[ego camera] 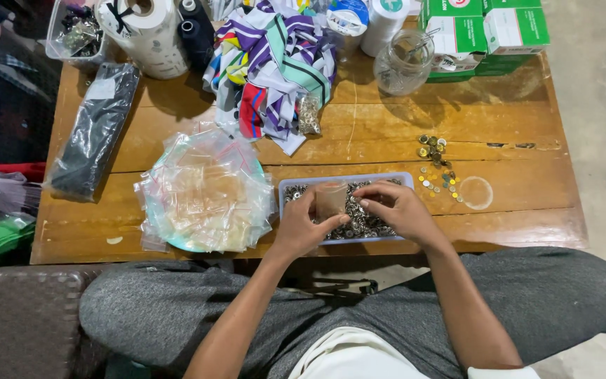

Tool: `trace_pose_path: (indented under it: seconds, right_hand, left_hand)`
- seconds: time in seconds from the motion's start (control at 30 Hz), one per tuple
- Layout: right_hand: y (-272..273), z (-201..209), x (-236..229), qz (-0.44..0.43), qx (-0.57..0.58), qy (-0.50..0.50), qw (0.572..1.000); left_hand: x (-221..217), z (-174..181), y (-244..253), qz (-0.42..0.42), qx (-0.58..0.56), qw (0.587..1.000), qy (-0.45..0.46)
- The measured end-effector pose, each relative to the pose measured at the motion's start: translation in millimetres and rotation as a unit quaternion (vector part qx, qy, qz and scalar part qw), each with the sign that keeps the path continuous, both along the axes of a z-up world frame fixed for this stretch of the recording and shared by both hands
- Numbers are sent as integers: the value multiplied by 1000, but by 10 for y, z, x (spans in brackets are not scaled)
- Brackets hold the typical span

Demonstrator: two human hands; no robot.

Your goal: Sorting and inspecting small metal eyelets in a plastic container on a wooden workspace

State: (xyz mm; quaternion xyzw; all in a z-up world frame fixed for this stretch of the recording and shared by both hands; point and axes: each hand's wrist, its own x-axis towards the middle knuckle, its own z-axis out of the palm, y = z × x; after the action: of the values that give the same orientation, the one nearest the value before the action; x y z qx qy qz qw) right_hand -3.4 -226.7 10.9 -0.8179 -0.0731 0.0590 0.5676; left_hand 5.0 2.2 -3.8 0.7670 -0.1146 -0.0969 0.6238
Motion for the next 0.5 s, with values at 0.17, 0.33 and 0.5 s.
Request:
trace_pose_path:
  seconds: [0.17,0.33,0.5]
  right_hand:
    - [75,-50,-47,-22,88,13,996]
    - [115,-56,-74,-53,152,11,987]
    - [123,108,-82,9,104,-102,989]
  left_hand:
    - [-13,105,-6,-62,21,998,6]
    - [-38,49,-15,-73,68,994,-42]
    - [-26,52,9,-74,100,987,-100]
